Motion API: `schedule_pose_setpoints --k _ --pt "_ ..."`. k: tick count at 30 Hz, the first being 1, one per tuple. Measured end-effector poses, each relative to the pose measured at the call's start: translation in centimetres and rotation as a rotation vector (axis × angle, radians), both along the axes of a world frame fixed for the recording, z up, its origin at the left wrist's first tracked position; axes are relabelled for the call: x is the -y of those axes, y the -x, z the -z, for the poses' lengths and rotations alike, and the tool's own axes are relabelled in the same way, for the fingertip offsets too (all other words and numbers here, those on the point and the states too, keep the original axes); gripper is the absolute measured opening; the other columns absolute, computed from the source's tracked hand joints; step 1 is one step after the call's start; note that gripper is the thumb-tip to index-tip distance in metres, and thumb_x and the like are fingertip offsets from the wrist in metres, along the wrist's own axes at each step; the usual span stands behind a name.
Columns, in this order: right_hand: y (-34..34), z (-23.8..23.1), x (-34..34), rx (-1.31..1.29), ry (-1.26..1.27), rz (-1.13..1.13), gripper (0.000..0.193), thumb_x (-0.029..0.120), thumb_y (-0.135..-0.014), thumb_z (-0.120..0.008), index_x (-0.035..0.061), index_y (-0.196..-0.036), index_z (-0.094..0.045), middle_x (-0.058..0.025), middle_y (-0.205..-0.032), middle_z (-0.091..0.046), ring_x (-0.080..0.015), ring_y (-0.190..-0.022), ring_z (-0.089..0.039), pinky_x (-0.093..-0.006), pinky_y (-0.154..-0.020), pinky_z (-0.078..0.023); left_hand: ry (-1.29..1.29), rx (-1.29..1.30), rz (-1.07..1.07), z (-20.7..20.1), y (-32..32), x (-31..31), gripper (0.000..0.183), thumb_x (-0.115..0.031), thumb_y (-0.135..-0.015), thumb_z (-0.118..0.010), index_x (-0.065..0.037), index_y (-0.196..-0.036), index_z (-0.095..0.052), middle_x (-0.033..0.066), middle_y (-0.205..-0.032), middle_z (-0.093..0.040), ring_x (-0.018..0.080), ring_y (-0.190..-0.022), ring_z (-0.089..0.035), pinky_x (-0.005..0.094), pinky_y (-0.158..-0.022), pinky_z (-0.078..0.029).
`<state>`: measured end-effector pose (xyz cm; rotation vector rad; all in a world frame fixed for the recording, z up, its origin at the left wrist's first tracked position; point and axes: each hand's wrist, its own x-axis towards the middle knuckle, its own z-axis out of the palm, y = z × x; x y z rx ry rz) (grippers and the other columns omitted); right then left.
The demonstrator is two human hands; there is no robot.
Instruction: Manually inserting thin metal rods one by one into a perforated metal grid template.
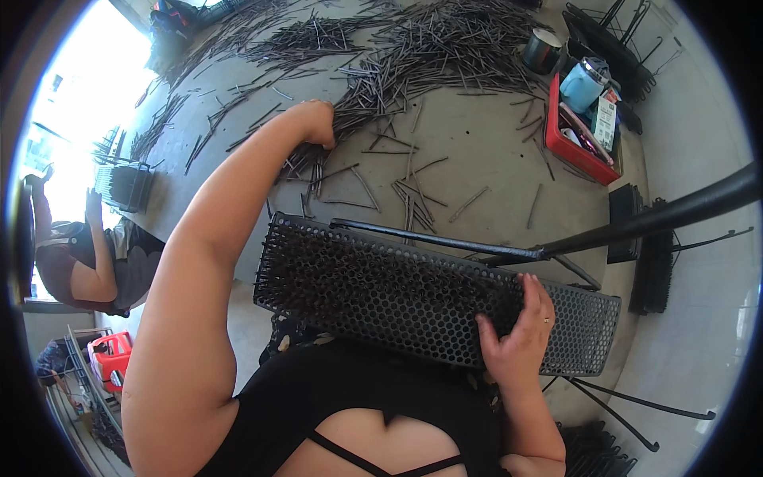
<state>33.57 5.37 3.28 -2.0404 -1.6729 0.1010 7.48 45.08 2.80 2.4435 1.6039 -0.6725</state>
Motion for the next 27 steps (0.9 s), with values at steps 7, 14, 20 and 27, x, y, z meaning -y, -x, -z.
schedule_pose_setpoints --k 7,14,20,27 --pt "-0.1 0.0 0.2 0.010 0.001 -0.072 0.078 0.007 -0.067 -0.081 0.0028 -0.135 -0.044 -0.0210 -0.145 -0.039 -0.0406 -0.130 -0.044 -0.0467 -0.109 -0.036 -0.064 0.245 -0.171 2.7 0.7 -0.4 0.046 -0.023 -0.073 -0.071 -0.003 -0.114 -0.065 0.0210 -0.114 -0.068 0.0361 -0.106 -0.065 0.0422 -0.091 -0.052" --pt "-0.1 1.4 -0.1 -0.276 -0.310 -0.015 0.080 -0.001 -0.071 -0.075 0.0045 -0.141 -0.036 -0.0190 -0.154 -0.023 -0.0362 -0.131 -0.045 -0.0450 -0.110 -0.037 -0.282 0.260 0.087 2.8 0.3 2.4 0.034 -0.007 -0.080 -0.059 -0.001 -0.113 -0.051 0.0222 -0.100 -0.069 0.0391 -0.095 -0.068 0.0459 -0.080 -0.054" --pt "0.2 0.9 0.2 -0.345 -0.208 0.073 0.071 -0.003 -0.073 -0.074 0.0036 -0.136 -0.042 -0.0191 -0.139 -0.046 -0.0358 -0.122 -0.052 -0.0448 -0.108 -0.039 -0.319 0.699 -0.092 -2.0 2.9 -1.2 0.045 -0.019 -0.071 -0.072 0.001 -0.109 -0.057 0.0228 -0.092 -0.070 0.0386 -0.089 -0.068 0.0464 -0.080 -0.053" --pt "-0.5 0.4 0.1 0.007 -0.052 -0.091 0.042 0.003 -0.075 -0.072 0.0026 -0.115 -0.060 -0.0145 -0.121 -0.060 -0.0376 -0.120 -0.053 -0.0458 -0.104 -0.039 0.214 2.116 -0.393 -5.1 7.5 -4.9 0.034 -0.010 -0.075 -0.067 0.003 -0.106 -0.062 0.0174 -0.088 -0.070 0.0305 -0.079 -0.069 0.0415 -0.076 -0.056"
